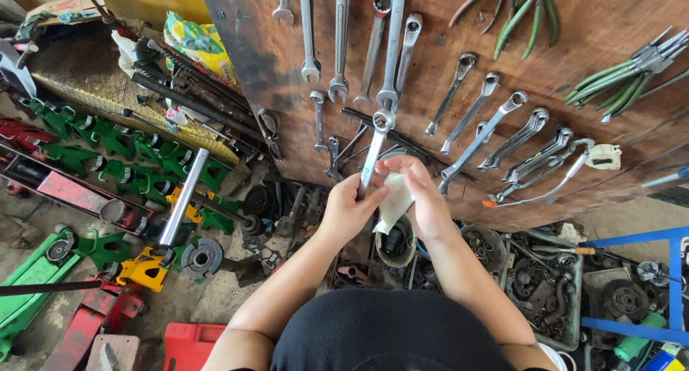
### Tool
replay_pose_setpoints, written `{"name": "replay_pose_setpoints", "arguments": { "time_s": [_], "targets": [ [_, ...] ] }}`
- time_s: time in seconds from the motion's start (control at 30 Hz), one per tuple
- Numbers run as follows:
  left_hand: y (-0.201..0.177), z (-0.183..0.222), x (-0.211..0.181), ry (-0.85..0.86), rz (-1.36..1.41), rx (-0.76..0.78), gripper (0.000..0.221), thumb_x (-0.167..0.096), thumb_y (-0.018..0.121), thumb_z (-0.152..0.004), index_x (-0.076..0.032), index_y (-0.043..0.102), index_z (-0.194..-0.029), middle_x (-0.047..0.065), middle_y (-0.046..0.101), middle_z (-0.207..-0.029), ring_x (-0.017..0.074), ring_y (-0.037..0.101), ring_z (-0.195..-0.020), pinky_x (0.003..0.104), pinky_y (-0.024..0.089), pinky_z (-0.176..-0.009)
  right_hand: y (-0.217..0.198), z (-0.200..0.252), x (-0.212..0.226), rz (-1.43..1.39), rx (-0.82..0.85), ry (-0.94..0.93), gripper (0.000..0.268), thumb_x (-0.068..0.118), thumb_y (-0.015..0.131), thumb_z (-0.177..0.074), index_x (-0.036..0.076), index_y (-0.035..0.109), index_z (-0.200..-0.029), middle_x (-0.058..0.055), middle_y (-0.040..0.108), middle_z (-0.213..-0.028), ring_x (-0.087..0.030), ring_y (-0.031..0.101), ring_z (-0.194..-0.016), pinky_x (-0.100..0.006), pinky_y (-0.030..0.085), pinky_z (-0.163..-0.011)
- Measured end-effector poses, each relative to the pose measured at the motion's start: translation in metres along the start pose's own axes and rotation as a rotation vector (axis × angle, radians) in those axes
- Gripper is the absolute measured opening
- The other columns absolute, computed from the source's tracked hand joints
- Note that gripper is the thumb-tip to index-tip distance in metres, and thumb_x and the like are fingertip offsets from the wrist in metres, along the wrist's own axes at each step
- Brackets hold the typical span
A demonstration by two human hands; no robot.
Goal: Cleaning and organizing metal wrenches on a wall-mounted tool board.
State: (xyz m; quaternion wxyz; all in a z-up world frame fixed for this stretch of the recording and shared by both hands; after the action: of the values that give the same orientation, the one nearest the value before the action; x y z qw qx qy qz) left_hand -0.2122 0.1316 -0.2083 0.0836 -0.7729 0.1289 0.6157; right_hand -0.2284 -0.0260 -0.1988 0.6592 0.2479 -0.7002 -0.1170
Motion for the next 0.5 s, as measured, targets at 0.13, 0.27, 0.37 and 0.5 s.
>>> {"name": "replay_pose_setpoints", "arguments": {
  "time_s": [0.13, 0.27, 0.37, 0.5],
  "targets": [
    [0.005, 0.003, -0.004, -0.290, 0.018, 0.001, 0.014, -0.018, 0.075, -0.093, -0.005, 0.068, -0.094, -0.007, 0.052, -0.061, 0.0020, 0.044, -0.046, 0.022, 0.033, -0.043, -0.021, 0.012, -0.006, 0.369, -0.073, -0.143, 0.041, 0.033, 0.057, -0.107, 0.001, 0.053, -0.132, -0.014, 0.061, -0.134, -0.023, 0.057, -0.129, -0.037, 0.043, -0.113],
    [0.019, 0.005, -0.002, -0.355, 0.108, -0.050, 0.016, -0.019, 0.075, -0.093, -0.006, 0.066, -0.090, -0.006, 0.054, -0.061, 0.0018, 0.045, -0.043, 0.022, 0.034, -0.039, -0.038, 0.051, -0.007, 0.947, -0.419, -0.484, 0.036, 0.014, 0.073, -0.098, 0.004, 0.051, -0.124, -0.011, 0.059, -0.118, -0.019, 0.058, -0.103, -0.033, 0.048, -0.091],
    [0.038, 0.007, -0.001, -0.366, 0.158, -0.078, 0.020, -0.019, 0.075, -0.093, -0.005, 0.063, -0.087, -0.006, 0.054, -0.060, 0.0028, 0.044, -0.042, 0.022, 0.032, -0.038, -0.032, 0.075, -0.007, 1.018, -0.383, -0.542, 0.029, 0.008, 0.075, -0.093, 0.007, 0.056, -0.115, -0.009, 0.061, -0.103, -0.017, 0.060, -0.089, -0.031, 0.051, -0.083],
    [0.074, 0.020, -0.004, -0.386, 0.268, -0.046, 0.021, -0.018, 0.076, -0.095, -0.002, 0.064, -0.089, -0.005, 0.055, -0.062, 0.0017, 0.047, -0.047, 0.021, 0.036, -0.042, -0.019, 0.085, 0.006, 0.996, -0.307, -0.388, 0.038, 0.002, 0.073, -0.083, 0.002, 0.058, -0.118, -0.011, 0.065, -0.102, -0.023, 0.063, -0.090, -0.034, 0.051, -0.081]
  ]
}}
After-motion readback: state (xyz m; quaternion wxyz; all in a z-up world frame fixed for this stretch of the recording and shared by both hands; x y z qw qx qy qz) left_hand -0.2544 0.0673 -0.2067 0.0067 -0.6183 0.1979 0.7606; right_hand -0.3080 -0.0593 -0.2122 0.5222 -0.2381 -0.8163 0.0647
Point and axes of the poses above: each hand's wrist, its own z-axis away from the middle knuckle, its own y-axis out of the palm, x = y × z, the point moved 3 cm from there along -z, towards the middle knuckle
